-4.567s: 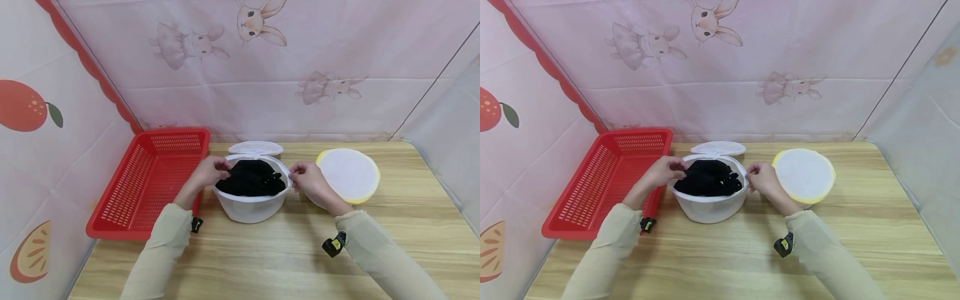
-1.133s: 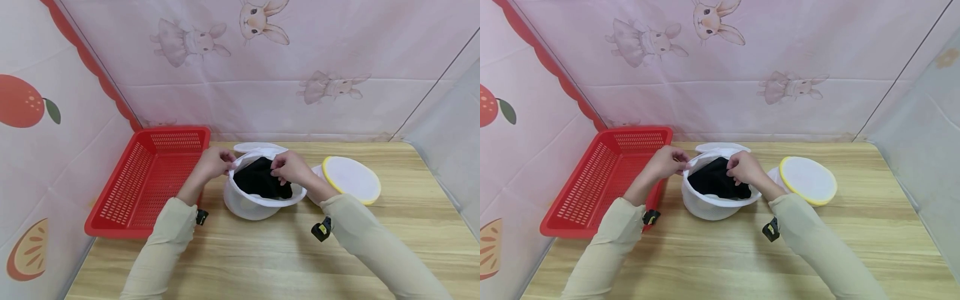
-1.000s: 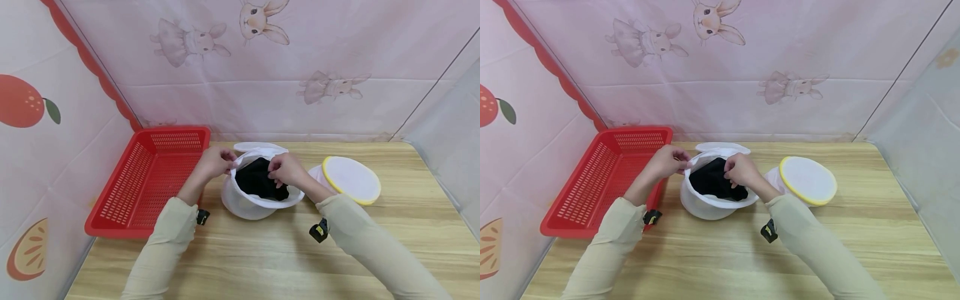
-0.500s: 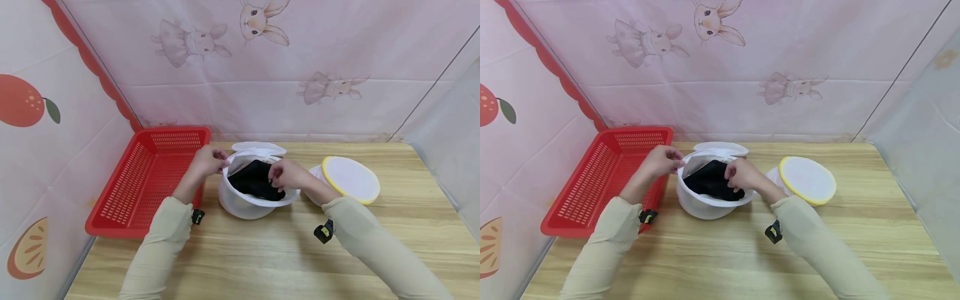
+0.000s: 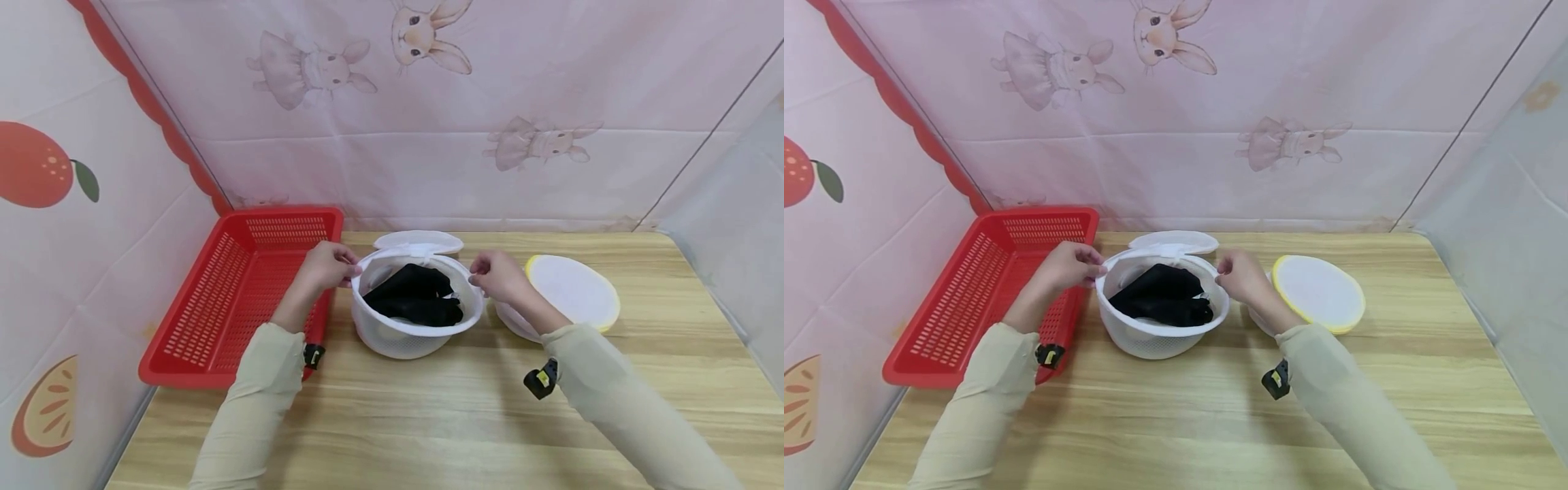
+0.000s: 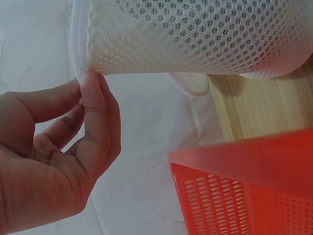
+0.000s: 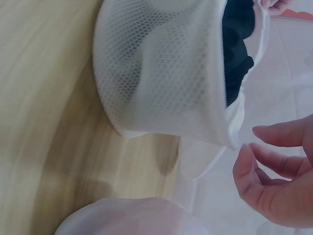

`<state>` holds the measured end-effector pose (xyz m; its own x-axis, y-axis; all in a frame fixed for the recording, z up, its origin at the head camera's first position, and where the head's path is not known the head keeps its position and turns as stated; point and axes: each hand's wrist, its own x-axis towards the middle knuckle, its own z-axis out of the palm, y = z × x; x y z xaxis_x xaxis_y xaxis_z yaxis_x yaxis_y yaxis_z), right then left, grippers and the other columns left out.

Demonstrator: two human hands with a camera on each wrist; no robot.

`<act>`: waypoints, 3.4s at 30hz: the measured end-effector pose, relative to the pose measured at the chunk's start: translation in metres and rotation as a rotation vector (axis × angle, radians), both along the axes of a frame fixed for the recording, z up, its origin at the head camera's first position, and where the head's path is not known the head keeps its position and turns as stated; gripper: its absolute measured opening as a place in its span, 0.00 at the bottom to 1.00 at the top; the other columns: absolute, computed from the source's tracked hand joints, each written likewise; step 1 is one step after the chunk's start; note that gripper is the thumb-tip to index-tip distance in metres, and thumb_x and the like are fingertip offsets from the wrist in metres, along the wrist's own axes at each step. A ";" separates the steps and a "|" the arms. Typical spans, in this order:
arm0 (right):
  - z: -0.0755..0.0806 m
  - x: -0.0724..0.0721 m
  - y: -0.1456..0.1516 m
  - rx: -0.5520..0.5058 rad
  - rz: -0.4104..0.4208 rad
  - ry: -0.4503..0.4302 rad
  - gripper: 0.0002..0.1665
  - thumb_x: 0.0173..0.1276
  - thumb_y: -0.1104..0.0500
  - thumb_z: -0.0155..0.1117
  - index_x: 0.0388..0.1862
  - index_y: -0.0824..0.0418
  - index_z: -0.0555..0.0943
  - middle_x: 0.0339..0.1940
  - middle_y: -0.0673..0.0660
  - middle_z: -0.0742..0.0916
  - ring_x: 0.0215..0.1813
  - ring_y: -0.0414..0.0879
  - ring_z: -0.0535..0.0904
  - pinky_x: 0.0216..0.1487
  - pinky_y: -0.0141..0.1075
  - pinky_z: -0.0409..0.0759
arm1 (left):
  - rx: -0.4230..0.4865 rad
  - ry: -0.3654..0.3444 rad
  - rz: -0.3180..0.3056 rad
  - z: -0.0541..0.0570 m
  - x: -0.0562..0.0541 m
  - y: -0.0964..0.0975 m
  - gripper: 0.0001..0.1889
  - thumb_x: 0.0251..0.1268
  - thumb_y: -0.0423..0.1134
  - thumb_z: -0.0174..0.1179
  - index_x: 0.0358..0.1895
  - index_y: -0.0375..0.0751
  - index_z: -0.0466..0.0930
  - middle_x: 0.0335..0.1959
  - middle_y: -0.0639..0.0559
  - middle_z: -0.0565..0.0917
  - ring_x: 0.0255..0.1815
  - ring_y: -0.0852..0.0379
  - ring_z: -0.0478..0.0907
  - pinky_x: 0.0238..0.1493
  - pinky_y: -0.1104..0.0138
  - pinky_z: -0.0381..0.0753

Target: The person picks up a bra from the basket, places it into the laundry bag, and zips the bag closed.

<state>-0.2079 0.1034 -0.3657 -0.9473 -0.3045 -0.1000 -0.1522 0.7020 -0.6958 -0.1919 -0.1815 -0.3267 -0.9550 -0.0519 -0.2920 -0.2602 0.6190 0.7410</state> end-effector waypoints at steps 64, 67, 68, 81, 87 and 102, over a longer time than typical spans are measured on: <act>0.011 0.012 0.012 -0.173 0.105 -0.261 0.05 0.57 0.70 0.55 0.22 0.67 0.74 0.15 0.56 0.77 0.16 0.42 0.72 0.19 0.31 0.74 | -0.024 -0.025 0.056 -0.006 -0.005 -0.020 0.09 0.62 0.30 0.56 0.44 0.31 0.78 0.39 0.37 0.77 0.30 0.50 0.77 0.39 0.61 0.81; 0.011 0.012 0.011 -0.180 0.156 -0.285 0.05 0.56 0.69 0.56 0.22 0.67 0.74 0.16 0.56 0.77 0.16 0.42 0.73 0.19 0.32 0.76 | -0.030 -0.019 0.050 -0.007 -0.006 -0.020 0.09 0.62 0.30 0.55 0.44 0.31 0.78 0.39 0.37 0.77 0.30 0.50 0.77 0.39 0.61 0.81; 0.010 0.012 0.011 -0.183 0.170 -0.301 0.05 0.56 0.69 0.56 0.22 0.67 0.74 0.16 0.56 0.78 0.16 0.42 0.73 0.19 0.33 0.76 | -0.030 -0.018 0.051 -0.007 -0.007 -0.020 0.09 0.62 0.30 0.55 0.43 0.31 0.78 0.39 0.37 0.77 0.30 0.50 0.77 0.39 0.61 0.81; 0.001 0.006 0.007 -0.151 0.190 -0.348 0.10 0.64 0.65 0.55 0.24 0.68 0.75 0.18 0.57 0.78 0.16 0.42 0.73 0.20 0.35 0.78 | -0.005 -0.080 -0.018 -0.003 -0.001 -0.020 0.11 0.58 0.29 0.60 0.44 0.30 0.77 0.38 0.38 0.77 0.35 0.47 0.78 0.40 0.62 0.81; -0.005 -0.003 0.008 -0.189 0.059 -0.325 0.11 0.67 0.64 0.52 0.28 0.70 0.75 0.20 0.57 0.79 0.18 0.42 0.74 0.20 0.32 0.76 | -0.006 -0.072 -0.014 -0.006 0.001 -0.022 0.11 0.57 0.26 0.57 0.44 0.29 0.76 0.36 0.38 0.77 0.30 0.51 0.77 0.38 0.61 0.81; -0.026 -0.019 0.009 -0.393 -0.122 -0.320 0.12 0.66 0.65 0.50 0.37 0.77 0.73 0.21 0.59 0.79 0.20 0.42 0.76 0.25 0.33 0.80 | -0.062 -0.020 0.054 -0.011 -0.003 -0.038 0.09 0.60 0.28 0.57 0.43 0.32 0.79 0.39 0.38 0.77 0.32 0.51 0.76 0.40 0.61 0.80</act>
